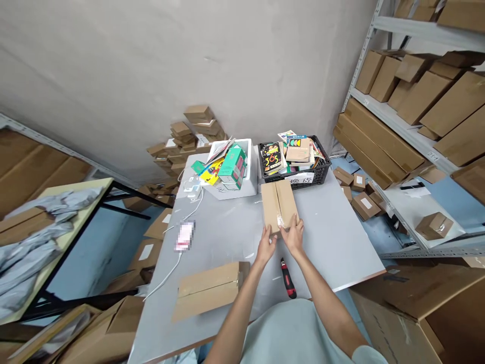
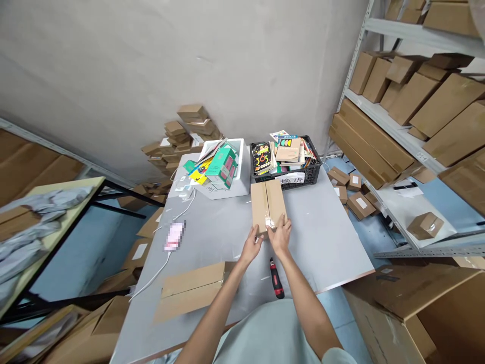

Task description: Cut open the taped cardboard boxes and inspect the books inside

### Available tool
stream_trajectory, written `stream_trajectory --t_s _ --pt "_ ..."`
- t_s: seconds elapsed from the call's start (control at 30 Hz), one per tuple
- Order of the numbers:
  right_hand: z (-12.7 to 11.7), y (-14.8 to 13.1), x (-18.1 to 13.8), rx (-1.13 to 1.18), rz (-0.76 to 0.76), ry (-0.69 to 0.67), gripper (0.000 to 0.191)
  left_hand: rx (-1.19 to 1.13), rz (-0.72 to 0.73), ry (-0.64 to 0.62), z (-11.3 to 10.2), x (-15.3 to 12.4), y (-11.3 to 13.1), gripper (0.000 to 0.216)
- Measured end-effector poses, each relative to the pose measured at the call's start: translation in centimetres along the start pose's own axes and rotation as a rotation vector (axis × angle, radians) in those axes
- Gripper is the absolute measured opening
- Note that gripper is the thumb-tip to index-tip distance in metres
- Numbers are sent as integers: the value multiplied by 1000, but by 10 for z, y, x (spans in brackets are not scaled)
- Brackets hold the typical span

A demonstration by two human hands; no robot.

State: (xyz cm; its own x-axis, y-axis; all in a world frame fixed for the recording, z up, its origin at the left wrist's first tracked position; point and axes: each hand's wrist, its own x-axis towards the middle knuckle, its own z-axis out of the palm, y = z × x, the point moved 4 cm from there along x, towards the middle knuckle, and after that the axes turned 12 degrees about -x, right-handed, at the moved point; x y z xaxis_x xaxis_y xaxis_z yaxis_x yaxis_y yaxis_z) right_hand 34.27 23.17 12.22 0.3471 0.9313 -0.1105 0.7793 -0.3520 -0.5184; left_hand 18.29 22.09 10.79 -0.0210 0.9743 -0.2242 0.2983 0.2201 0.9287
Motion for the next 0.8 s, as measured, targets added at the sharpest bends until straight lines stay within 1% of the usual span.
stream_trajectory --t_s 0.07,0.1,0.17,0.2,0.27,0.3,0.33,0.4,0.5,0.57,0.67,0.73,0.8 --pt "-3 -5 8 37 0 -17 99 -5 8 -8 -7 4 8 72" --pt "-5 -3 8 59 1 -14 102 -7 14 -11 -13 2 9 72" --pt "-8 9 0 96 5 15 108 10 52 -3 -32 -10 9 71" --pt "-9 20 -10 102 10 35 109 32 84 15 -46 -20 7 70" --pt "-7 44 -37 75 35 50 109 102 161 81 -83 -48 -2 69" --pt "-4 57 -54 43 53 30 109 141 187 127 -105 -64 -8 69" --pt "0 68 -71 2 76 -10 108 178 198 173 -128 -81 -16 70" --pt "12 85 -107 -102 123 -135 103 243 179 261 -173 -114 -36 73" --pt "31 94 -149 -247 152 -306 86 293 100 319 -230 -155 -68 87" --pt "42 93 -166 -314 150 -366 74 288 45 309 -257 -170 -87 99" --pt "52 87 -176 -399 153 -404 56 245 -41 248 -280 -178 -111 109" --pt "51 81 -175 -439 157 -409 49 219 -86 215 -287 -178 -121 106" --pt "47 70 -171 -457 149 -405 46 198 -85 205 -291 -176 -125 97"
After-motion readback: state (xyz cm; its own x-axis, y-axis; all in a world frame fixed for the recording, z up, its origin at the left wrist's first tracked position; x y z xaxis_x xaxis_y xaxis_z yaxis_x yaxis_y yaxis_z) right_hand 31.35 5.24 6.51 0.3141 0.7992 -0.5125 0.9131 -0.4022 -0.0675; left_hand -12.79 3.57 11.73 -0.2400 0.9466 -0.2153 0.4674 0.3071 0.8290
